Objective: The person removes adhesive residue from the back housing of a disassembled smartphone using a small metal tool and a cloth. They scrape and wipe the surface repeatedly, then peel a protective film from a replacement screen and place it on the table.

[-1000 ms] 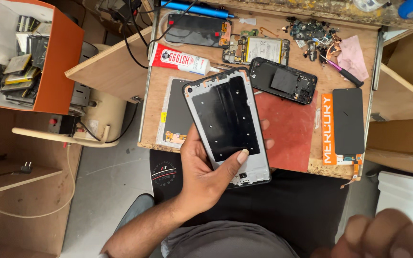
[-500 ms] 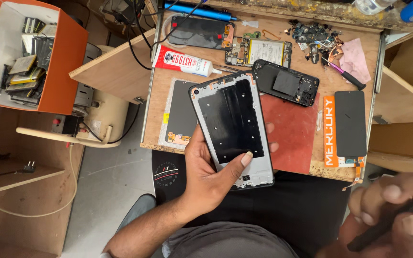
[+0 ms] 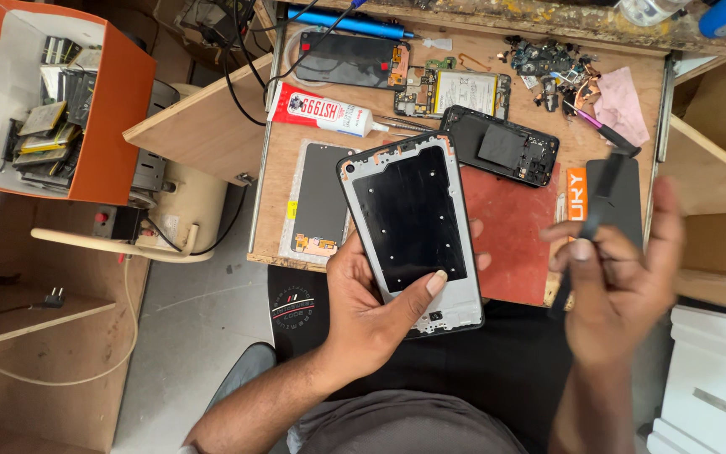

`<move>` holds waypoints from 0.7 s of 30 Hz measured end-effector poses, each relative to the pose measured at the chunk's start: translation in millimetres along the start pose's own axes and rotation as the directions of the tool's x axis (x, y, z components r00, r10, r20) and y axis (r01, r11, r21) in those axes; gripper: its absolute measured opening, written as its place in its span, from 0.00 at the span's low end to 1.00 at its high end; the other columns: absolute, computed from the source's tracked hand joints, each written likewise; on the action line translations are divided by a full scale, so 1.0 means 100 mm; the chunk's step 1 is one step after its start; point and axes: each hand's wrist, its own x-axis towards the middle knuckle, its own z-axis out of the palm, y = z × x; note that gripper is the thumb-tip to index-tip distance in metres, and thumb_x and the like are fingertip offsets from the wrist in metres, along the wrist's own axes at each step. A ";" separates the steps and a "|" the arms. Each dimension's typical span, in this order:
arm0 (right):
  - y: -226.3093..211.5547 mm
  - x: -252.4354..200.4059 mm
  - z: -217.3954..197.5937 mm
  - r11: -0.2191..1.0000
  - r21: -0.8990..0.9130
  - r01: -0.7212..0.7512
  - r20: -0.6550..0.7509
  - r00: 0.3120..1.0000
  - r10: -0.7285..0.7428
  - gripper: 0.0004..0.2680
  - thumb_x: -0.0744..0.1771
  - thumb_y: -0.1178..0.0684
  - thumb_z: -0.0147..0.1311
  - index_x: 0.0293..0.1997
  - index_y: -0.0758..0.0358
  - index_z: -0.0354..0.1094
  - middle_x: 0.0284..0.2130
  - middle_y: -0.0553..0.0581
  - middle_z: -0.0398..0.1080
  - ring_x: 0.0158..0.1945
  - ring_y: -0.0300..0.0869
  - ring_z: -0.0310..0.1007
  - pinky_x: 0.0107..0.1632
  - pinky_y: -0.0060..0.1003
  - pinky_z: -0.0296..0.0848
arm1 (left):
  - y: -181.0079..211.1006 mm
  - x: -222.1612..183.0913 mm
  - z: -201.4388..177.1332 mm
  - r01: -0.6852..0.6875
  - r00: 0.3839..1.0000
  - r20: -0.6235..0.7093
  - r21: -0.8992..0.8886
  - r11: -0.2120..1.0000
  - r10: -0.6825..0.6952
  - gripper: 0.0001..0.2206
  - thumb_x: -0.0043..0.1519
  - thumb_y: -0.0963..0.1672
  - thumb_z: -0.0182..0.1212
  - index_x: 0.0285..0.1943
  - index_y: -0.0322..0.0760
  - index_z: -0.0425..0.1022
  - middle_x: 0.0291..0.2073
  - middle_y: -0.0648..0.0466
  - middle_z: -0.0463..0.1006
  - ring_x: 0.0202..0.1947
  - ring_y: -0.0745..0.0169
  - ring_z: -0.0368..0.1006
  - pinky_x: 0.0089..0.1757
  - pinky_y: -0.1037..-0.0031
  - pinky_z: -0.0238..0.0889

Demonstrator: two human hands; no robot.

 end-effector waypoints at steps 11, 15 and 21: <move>0.54 0.16 0.29 0.704 -0.701 0.117 0.240 0.968 0.078 0.11 0.63 0.67 0.58 0.48 0.66 0.71 0.34 0.62 0.74 0.37 0.44 0.76 0.41 0.36 0.73 | -0.49 -0.07 -0.09 0.170 0.983 0.071 -0.005 0.985 -0.169 0.15 0.68 0.32 0.55 0.64 0.20 0.68 0.58 0.40 0.78 0.58 0.50 0.78 0.60 0.64 0.72; 0.64 0.18 0.41 0.835 -0.518 0.185 0.305 0.952 -0.022 0.17 0.66 0.66 0.53 0.63 0.65 0.69 0.47 0.60 0.76 0.47 0.47 0.78 0.48 0.37 0.75 | -0.99 -0.14 -0.15 0.315 0.947 0.094 -0.087 0.945 -0.307 0.14 0.66 0.32 0.54 0.61 0.23 0.73 0.55 0.44 0.80 0.55 0.57 0.79 0.58 0.67 0.72; 0.61 0.37 0.70 0.665 -0.580 0.470 0.479 0.858 -0.188 0.17 0.65 0.64 0.57 0.60 0.60 0.69 0.46 0.58 0.75 0.48 0.51 0.76 0.47 0.40 0.76 | -1.21 -0.48 -0.43 0.349 0.935 0.053 0.032 0.937 -0.350 0.14 0.66 0.32 0.55 0.60 0.23 0.74 0.54 0.44 0.81 0.54 0.58 0.79 0.57 0.69 0.72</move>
